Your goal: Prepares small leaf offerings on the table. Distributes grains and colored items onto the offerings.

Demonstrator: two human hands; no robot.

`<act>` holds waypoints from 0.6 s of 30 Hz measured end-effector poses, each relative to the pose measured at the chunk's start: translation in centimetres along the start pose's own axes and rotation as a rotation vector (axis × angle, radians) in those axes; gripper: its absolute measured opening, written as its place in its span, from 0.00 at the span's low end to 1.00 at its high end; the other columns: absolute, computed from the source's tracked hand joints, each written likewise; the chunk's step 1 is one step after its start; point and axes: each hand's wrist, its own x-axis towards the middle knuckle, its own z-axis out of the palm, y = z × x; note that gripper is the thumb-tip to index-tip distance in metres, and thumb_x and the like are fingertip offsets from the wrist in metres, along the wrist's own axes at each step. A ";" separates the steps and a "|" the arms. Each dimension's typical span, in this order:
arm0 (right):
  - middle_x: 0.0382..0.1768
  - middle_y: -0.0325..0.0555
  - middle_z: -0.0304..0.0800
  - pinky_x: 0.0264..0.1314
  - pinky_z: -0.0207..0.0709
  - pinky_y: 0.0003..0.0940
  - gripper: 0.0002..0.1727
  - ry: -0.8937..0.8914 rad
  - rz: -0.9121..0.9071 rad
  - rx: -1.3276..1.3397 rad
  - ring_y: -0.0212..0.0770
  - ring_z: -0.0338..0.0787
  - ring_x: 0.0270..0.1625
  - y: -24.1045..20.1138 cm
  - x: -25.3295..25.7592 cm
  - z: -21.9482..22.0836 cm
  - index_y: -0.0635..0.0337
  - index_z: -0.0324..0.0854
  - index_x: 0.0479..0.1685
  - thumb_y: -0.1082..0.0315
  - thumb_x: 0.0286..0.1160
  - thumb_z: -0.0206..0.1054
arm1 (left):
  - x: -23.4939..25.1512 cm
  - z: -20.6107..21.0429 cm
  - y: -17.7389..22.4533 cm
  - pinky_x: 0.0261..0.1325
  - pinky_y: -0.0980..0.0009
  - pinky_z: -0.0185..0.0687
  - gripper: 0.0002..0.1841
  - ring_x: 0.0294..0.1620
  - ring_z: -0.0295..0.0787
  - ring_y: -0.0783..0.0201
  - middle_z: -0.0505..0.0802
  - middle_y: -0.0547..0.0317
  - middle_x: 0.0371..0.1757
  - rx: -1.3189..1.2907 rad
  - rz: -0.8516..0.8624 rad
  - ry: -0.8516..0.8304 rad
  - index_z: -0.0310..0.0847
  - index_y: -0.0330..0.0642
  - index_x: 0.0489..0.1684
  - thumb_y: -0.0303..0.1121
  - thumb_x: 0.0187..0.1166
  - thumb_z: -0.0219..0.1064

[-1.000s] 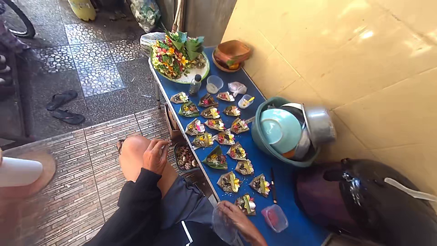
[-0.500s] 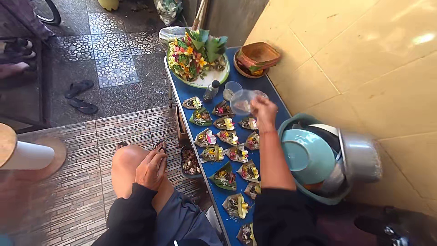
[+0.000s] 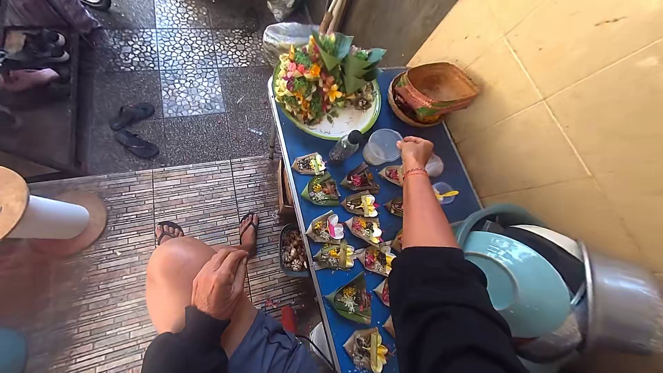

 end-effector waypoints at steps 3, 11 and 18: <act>0.68 0.66 0.85 0.78 0.68 0.60 0.26 -0.054 -0.061 0.007 0.61 0.80 0.76 0.6 0.4 0.1 0.67 0.83 0.69 0.60 0.76 0.72 | -0.1 -0.2 0.0 0.49 0.56 0.90 0.14 0.47 0.95 0.50 0.96 0.48 0.46 0.008 -0.013 -0.006 0.93 0.38 0.41 0.33 0.78 0.59; 0.90 0.72 0.47 0.73 0.59 0.82 0.62 -0.329 -0.252 -0.309 0.83 0.56 0.84 -2.0 -1.4 1.9 0.42 0.57 0.94 0.52 0.49 0.90 | -0.1 -0.1 0.0 0.46 0.57 0.90 0.14 0.45 0.95 0.51 0.96 0.48 0.44 0.021 -0.014 0.006 0.93 0.38 0.40 0.33 0.78 0.59; 0.81 0.74 0.64 0.66 0.67 0.77 0.52 -0.179 -0.270 -0.357 0.79 0.67 0.78 -2.2 -1.6 2.5 0.48 0.69 0.86 0.55 0.50 0.86 | 0.0 0.1 0.0 0.48 0.58 0.89 0.15 0.45 0.95 0.52 0.96 0.49 0.43 0.027 -0.018 0.002 0.93 0.39 0.40 0.34 0.78 0.58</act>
